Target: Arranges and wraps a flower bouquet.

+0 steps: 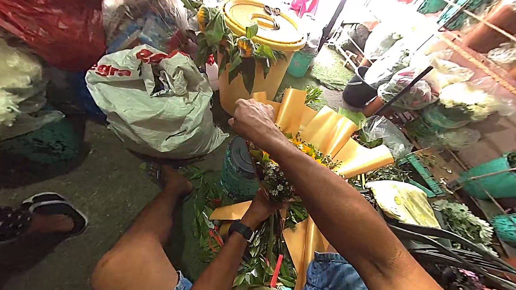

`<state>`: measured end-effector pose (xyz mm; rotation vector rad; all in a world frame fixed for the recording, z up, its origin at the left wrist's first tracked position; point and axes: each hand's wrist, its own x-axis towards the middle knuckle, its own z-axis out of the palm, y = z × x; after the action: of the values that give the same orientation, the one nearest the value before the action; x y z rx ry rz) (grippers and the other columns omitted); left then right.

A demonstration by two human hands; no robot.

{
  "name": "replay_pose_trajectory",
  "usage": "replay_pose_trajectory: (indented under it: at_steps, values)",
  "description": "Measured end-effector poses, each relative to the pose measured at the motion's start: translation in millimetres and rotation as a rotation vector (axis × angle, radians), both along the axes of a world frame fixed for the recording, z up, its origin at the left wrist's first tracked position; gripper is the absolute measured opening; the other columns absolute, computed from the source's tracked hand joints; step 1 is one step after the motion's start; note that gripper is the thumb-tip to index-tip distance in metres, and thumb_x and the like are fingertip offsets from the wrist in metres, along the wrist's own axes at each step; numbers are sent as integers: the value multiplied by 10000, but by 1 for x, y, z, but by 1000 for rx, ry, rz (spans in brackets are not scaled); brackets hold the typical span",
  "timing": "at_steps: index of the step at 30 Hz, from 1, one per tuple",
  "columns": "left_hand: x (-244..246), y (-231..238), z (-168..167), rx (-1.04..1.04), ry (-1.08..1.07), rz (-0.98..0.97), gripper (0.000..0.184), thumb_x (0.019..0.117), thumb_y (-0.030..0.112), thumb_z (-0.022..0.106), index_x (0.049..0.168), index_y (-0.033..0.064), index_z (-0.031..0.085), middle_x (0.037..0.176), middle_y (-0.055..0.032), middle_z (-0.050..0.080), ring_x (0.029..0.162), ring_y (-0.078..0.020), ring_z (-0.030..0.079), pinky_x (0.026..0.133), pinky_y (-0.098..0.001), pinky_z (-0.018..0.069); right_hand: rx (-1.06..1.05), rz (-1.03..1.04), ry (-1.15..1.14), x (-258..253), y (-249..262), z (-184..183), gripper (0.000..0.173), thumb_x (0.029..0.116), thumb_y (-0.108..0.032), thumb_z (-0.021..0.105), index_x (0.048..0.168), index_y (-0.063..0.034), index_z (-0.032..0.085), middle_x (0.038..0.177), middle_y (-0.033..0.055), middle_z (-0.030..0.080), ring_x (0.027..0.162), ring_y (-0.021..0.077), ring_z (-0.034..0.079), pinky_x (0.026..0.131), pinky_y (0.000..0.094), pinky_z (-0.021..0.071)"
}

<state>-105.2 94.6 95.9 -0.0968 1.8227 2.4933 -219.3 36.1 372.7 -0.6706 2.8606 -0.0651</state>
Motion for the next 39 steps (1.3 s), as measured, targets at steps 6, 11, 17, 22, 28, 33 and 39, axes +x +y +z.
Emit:
replay_pose_trajectory:
  at_steps: [6,11,17,22,28,33,39]
  values:
    - [-1,-15,16,35,7,101,801,660,22,920,1329,-76,490,1147,-117,712,1058,-140,701,966,-325,593,-463,145,296,19,54,37,452,972,-573,588,1150,-174,705,1069,19,724,1041,206,675,993,567,481]
    - [-3,-40,64,7,-58,106,626,745,-4,868,1303,0,583,1143,-91,718,1047,-167,696,943,-380,593,-1433,-61,582,91,225,-13,243,1089,-191,460,1249,-32,553,1168,46,670,1094,201,666,980,434,566]
    - [0,-47,134,4,-138,200,562,804,155,853,1310,97,617,1171,-79,708,1052,-204,679,891,-436,586,-1405,-635,-66,209,241,-197,352,1092,-212,363,1076,20,626,937,70,718,871,156,693,827,359,597]
    - [-33,-43,188,254,-39,243,351,856,46,758,1188,12,649,1067,-136,716,1002,-228,693,885,-443,594,-1726,-1263,-904,212,180,-256,416,1115,-321,296,1372,-74,511,1226,114,652,1011,229,660,805,426,556]
    - [-23,-34,220,329,-8,182,253,904,107,714,1140,27,667,1015,-119,712,955,-207,695,857,-418,597,-2134,-444,-1564,182,138,-289,780,942,-547,620,1515,-68,398,1483,154,527,1333,301,547,1086,510,496]
    - [-16,-31,227,412,-13,165,199,933,120,672,1118,45,670,1005,-110,713,941,-198,699,853,-413,600,-2293,-307,-1746,167,107,-319,667,938,-557,626,1340,-29,560,1272,146,667,1190,278,641,1034,476,540]
    - [-22,-39,213,382,-23,206,294,922,128,689,1204,51,657,1056,-109,708,986,-199,692,878,-408,593,-2180,-394,-1694,187,123,-333,655,778,-557,794,1227,-105,641,1137,105,724,1064,247,698,932,432,590]
